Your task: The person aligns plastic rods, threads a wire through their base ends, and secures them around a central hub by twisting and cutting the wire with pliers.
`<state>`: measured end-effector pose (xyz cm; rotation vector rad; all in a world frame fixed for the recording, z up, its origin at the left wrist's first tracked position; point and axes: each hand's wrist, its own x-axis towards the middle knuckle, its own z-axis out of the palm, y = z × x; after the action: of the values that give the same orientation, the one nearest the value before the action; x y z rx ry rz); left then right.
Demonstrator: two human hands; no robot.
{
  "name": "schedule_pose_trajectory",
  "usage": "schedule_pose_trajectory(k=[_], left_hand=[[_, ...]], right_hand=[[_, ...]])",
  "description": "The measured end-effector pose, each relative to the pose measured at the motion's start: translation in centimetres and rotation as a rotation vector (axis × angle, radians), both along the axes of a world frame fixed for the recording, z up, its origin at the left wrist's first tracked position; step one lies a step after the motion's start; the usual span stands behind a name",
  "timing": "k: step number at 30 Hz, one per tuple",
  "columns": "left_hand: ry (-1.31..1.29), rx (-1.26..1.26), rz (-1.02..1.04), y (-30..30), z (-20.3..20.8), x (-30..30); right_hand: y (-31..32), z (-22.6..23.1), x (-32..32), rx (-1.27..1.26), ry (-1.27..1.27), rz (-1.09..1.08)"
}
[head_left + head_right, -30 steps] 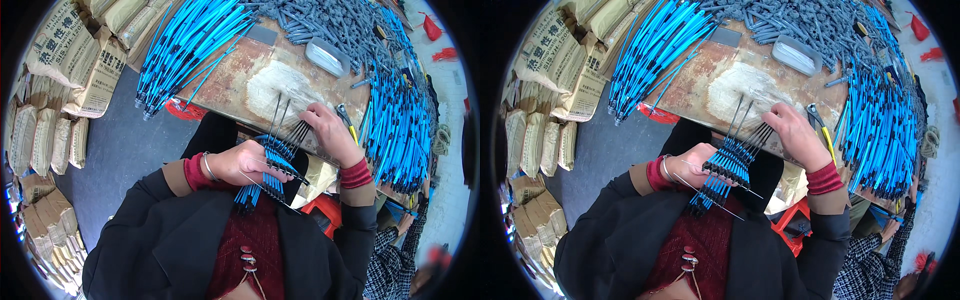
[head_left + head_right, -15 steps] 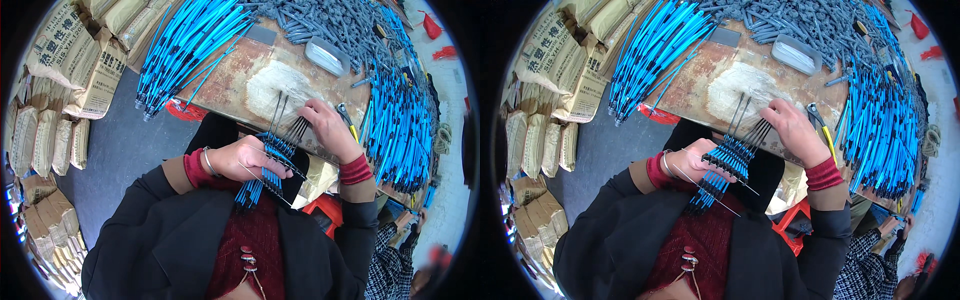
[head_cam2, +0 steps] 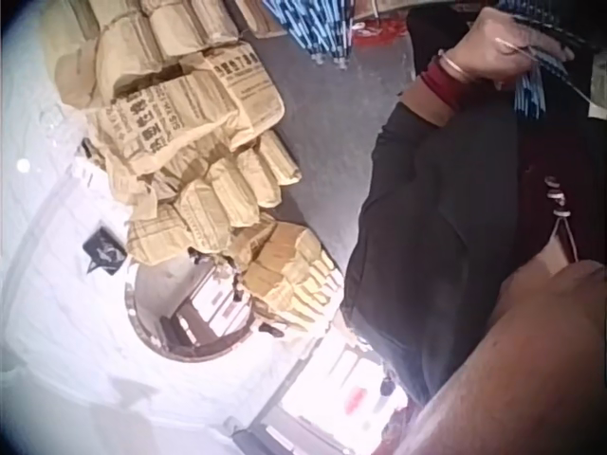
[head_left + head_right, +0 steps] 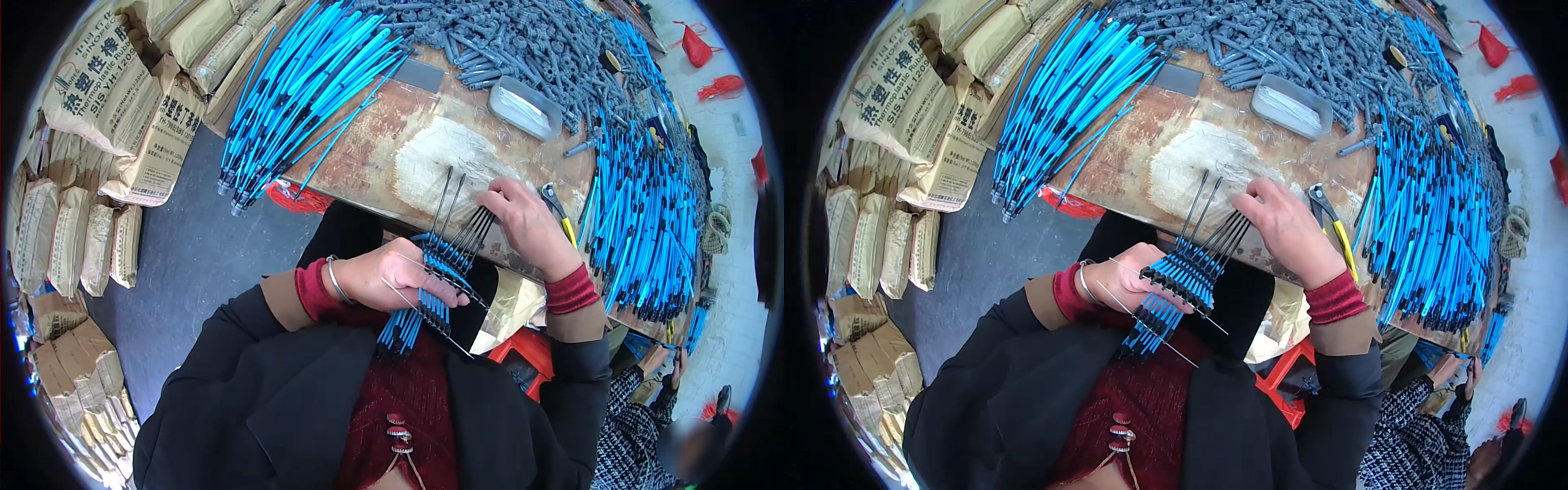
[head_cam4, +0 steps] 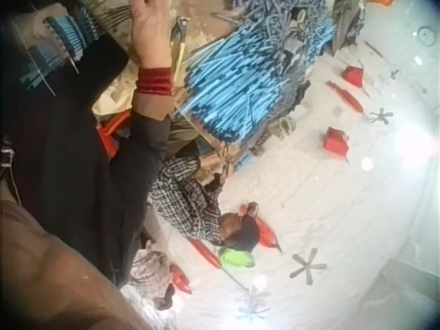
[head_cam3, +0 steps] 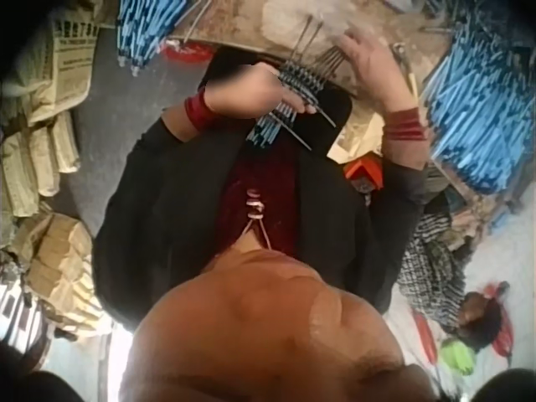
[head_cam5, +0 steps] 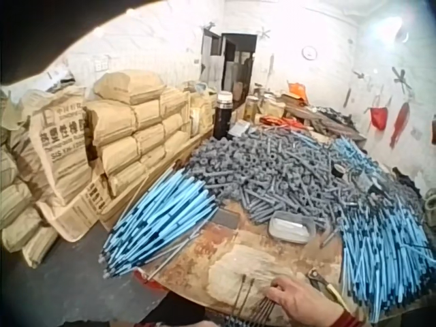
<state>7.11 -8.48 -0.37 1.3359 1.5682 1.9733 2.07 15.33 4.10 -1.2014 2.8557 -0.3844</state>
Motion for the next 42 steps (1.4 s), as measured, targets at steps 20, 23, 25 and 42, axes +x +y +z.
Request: schedule_pose_trajectory(k=[20,23,25,42], left_hand=[[0.028,-0.131,-0.013,-0.1,-2.0,1.1],[-0.015,-0.126,-0.027,-0.3,-1.8,0.9],[-0.036,-0.110,-0.019,-0.3,-1.7,0.8],[0.146,0.013,0.018,-0.4,-0.5,-0.6]], right_hand=[[-1.1,-0.1,1.1,0.195,0.128,-0.001],[-1.3,0.2,0.8,0.192,0.110,0.021],[-1.5,0.5,0.4,0.228,0.104,0.031],[-2.1,0.2,-0.5,0.265,0.124,0.066]])
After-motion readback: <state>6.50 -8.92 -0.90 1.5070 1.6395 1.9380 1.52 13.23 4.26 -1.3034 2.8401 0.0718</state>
